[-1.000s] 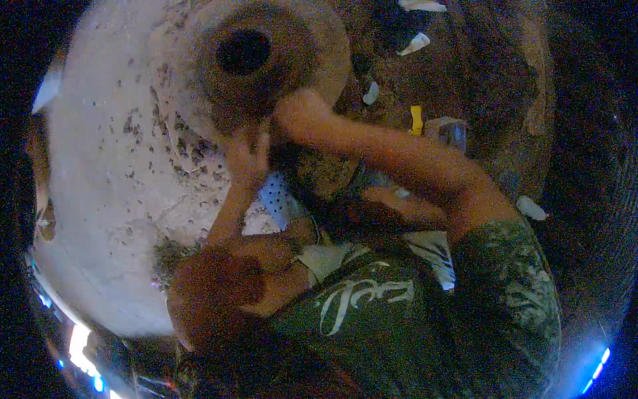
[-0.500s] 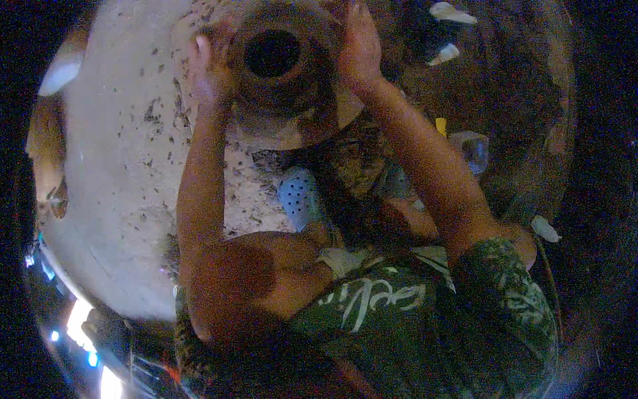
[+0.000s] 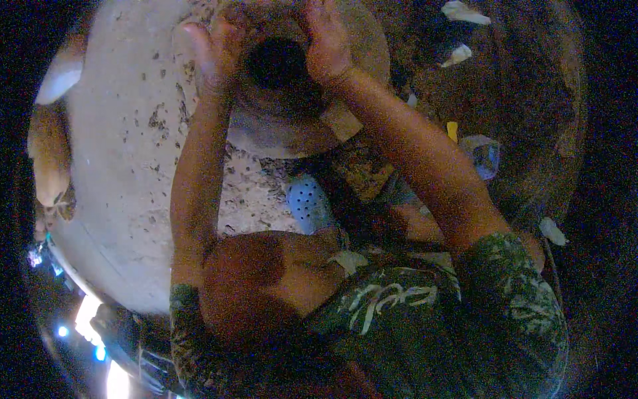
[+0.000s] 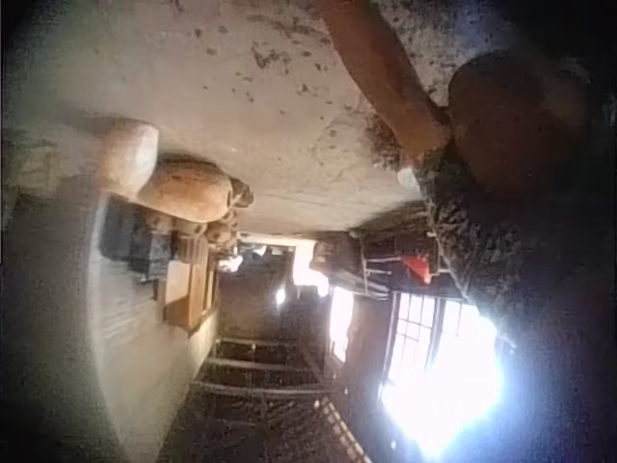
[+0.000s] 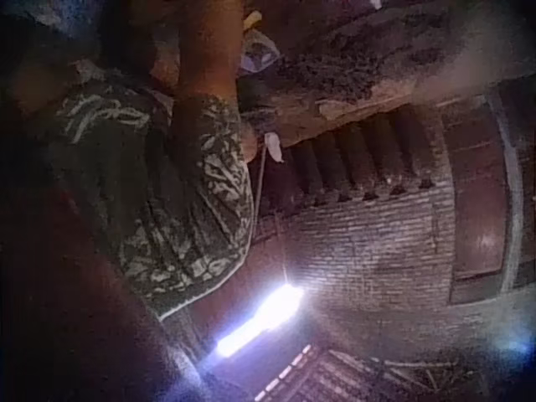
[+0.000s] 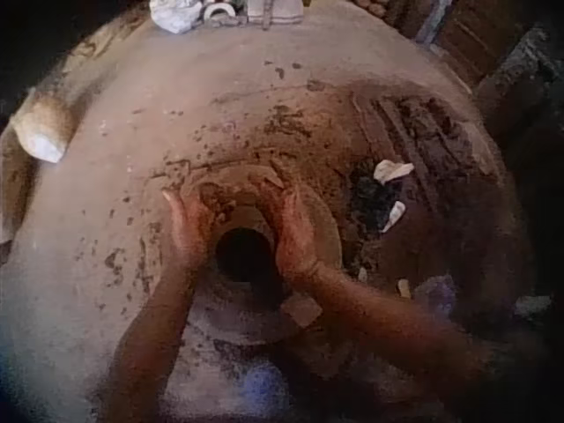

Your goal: The person shapes a clay pot on a spinning wheel by hand, then uses a brush to apply a liquid to the exterior.

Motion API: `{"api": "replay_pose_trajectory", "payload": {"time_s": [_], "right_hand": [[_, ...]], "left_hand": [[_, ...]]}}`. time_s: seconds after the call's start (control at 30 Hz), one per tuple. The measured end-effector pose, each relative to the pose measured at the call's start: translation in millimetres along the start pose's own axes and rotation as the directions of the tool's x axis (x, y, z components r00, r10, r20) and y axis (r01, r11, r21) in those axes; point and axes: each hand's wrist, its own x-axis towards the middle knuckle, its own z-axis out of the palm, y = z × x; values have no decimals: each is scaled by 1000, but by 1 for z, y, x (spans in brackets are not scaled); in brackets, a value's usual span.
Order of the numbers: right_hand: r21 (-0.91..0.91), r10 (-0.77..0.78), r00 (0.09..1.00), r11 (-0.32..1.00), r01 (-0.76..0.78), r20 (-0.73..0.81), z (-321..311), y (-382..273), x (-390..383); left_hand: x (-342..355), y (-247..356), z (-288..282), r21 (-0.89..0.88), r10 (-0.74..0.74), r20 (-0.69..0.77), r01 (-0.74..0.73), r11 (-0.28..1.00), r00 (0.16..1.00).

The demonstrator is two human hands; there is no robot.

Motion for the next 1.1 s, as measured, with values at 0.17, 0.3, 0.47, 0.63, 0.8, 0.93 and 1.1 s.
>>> {"api": "replay_pose_trajectory", "payload": {"time_s": [0.17,0.3,0.47,0.63,0.8,0.93,1.1], "right_hand": [[10,-25,995,1000,24,95,-3,0,6],[-21,-55,993,998,57,107,-6,0,9],[9,67,997,998,-68,39,4,-12,8],[-323,-9,1000,946,10,3,-29,1,-17],[-462,-123,992,877,127,40,-12,15,-44],[-782,-319,941,554,284,115,-17,29,-34],[-894,-301,946,379,238,125,-59,55,-18]], "left_hand": [[-11,0,35,354,23,-14,-16,935,1000],[-20,1,57,388,109,-35,-87,918,993],[-22,1,8,375,161,-248,-58,925,955],[-27,-14,22,301,250,-2,-238,923,968],[-45,-32,26,638,343,-9,-259,725,939],[-29,-35,19,550,350,-161,-210,808,923],[-25,-24,58,348,225,-474,-54,936,851]]}}
